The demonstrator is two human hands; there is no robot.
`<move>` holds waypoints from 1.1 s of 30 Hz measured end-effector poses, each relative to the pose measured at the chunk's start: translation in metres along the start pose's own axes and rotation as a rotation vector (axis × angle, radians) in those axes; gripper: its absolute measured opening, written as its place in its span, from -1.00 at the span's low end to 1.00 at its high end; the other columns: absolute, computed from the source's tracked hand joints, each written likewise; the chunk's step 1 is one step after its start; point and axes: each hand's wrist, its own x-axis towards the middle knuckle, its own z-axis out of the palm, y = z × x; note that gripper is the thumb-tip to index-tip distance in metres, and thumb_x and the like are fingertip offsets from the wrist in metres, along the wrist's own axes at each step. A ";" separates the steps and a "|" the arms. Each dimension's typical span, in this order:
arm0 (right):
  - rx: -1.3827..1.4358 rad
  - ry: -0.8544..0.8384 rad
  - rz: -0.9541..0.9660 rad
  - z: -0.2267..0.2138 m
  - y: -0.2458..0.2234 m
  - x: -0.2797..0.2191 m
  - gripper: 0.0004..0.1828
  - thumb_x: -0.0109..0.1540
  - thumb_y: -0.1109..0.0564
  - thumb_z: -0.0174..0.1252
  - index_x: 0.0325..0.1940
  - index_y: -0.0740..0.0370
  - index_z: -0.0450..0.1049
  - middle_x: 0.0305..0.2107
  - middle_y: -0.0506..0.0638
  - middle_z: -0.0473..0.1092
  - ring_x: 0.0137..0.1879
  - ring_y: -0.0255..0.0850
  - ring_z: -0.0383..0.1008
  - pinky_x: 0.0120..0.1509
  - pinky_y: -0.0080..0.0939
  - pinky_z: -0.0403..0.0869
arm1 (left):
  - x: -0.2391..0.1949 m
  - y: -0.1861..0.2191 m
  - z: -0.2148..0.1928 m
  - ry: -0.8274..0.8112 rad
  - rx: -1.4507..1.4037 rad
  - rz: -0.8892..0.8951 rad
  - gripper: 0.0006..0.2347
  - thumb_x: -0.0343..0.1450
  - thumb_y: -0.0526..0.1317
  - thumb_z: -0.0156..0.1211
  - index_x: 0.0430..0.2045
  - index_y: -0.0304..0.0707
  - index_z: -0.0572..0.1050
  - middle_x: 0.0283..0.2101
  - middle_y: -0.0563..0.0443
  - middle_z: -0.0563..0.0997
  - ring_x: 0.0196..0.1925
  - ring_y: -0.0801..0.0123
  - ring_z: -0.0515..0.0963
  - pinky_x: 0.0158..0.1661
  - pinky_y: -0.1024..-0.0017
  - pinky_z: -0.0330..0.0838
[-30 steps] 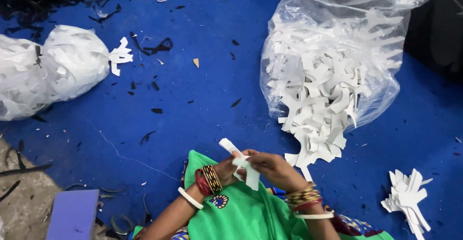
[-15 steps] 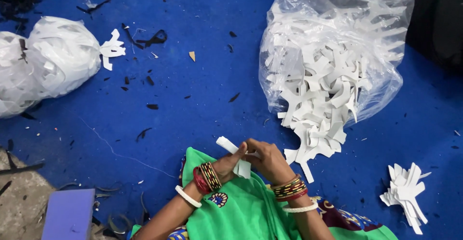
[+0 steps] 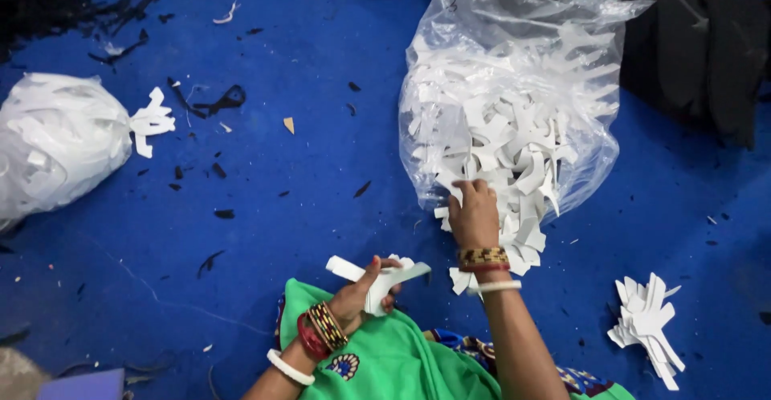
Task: The person sorts and stacks white Y-shaped shoe components into organized piles.
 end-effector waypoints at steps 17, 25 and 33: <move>0.890 -0.257 0.616 -0.075 0.049 -0.075 -0.76 0.35 0.17 0.12 0.08 0.27 0.53 -0.23 0.07 0.46 -0.20 -0.25 0.44 -0.11 -0.22 0.42 | 0.009 -0.013 -0.019 -0.004 -0.030 -0.015 -0.61 0.52 0.19 -0.06 -0.32 -0.17 0.39 -0.40 0.12 0.37 -0.46 0.56 0.32 -0.37 0.54 0.35; 0.105 -0.284 0.455 -0.139 0.058 -0.114 -0.75 0.26 0.17 0.09 0.02 0.10 0.53 -0.16 -0.04 0.50 0.05 -0.13 0.48 0.32 0.19 0.24 | 0.005 -0.008 -0.011 -0.015 -0.048 -0.027 -0.59 0.49 0.22 -0.11 -0.33 -0.17 0.38 -0.43 0.09 0.32 -0.49 0.51 0.31 -0.39 0.52 0.30; -0.701 -0.067 0.322 -0.119 0.087 -0.129 -0.80 0.14 0.10 0.12 -0.30 -0.08 0.65 0.03 0.07 0.41 0.33 0.12 0.24 0.46 0.40 -0.04 | 0.004 -0.007 -0.008 0.002 -0.009 -0.016 -0.55 0.49 0.25 -0.15 -0.33 -0.20 0.37 -0.42 0.09 0.31 -0.49 0.53 0.29 -0.37 0.51 0.30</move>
